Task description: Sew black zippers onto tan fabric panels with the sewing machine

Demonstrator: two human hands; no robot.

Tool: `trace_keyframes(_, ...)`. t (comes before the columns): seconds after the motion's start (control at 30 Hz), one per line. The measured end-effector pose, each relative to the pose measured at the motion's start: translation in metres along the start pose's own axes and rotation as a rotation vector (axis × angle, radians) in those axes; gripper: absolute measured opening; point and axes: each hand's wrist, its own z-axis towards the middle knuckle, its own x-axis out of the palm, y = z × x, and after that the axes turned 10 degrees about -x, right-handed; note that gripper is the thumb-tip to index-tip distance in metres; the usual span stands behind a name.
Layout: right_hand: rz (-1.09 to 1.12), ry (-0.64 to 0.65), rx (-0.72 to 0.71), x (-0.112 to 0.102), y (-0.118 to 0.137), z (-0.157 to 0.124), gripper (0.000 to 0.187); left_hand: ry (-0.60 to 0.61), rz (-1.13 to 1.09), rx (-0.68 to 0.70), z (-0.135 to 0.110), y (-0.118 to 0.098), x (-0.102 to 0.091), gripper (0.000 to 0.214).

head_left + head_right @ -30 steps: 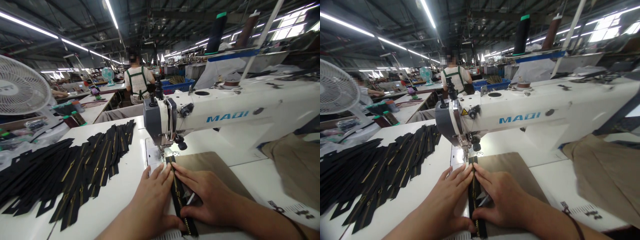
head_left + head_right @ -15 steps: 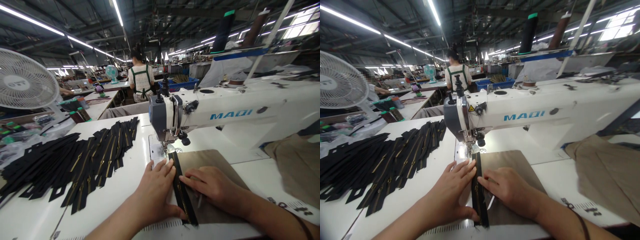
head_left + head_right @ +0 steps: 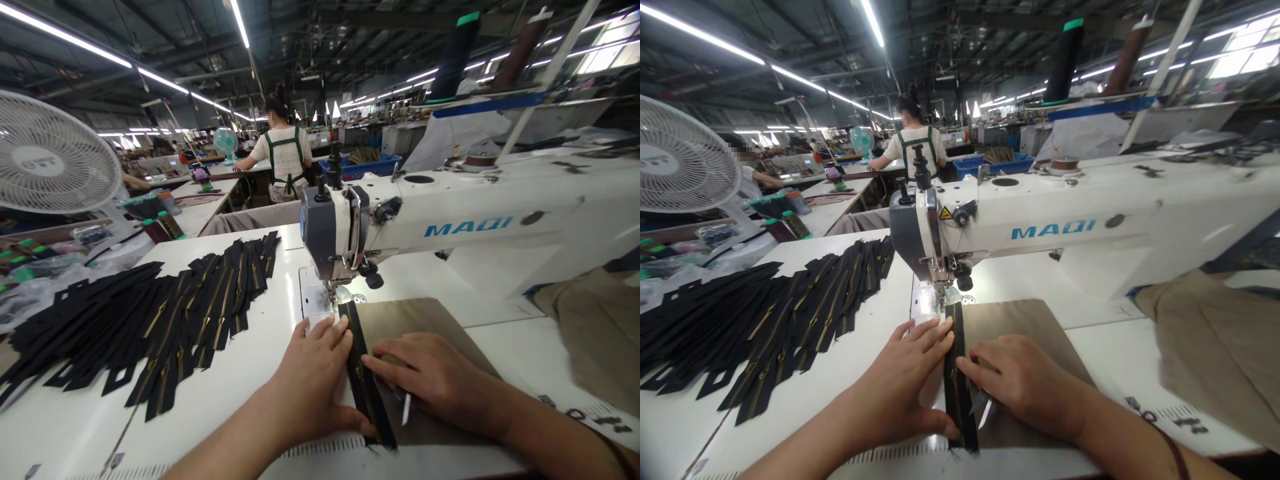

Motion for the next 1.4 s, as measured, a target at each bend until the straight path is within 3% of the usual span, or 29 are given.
trace_keyframes(0.33,0.023,0.025,-0.015,0.002,0.001,0.0,0.034,0.024,-0.014,-0.013,0.0,0.001,-0.001,0.092)
trace_keyframes(0.67,0.225,0.065,0.174,0.004,0.006,-0.002,0.028,0.072,-0.024,-0.047,0.0,-0.004,-0.005,0.097)
trace_keyframes(0.8,0.316,0.015,0.265,0.006,0.009,0.0,0.023,0.093,-0.012,-0.062,0.001,-0.006,-0.008,0.1)
trace_keyframes(0.97,0.311,-0.006,0.314,0.012,0.012,0.006,0.047,0.095,-0.006,-0.074,0.002,-0.004,-0.008,0.104)
trace_keyframes(1.17,0.292,0.104,0.423,0.013,0.012,0.01,0.036,0.089,-0.023,-0.078,0.001,-0.002,-0.005,0.102)
trace_keyframes(1.4,0.27,0.206,0.377,0.016,0.007,0.01,0.071,0.059,-0.032,-0.046,0.002,-0.001,-0.005,0.103)
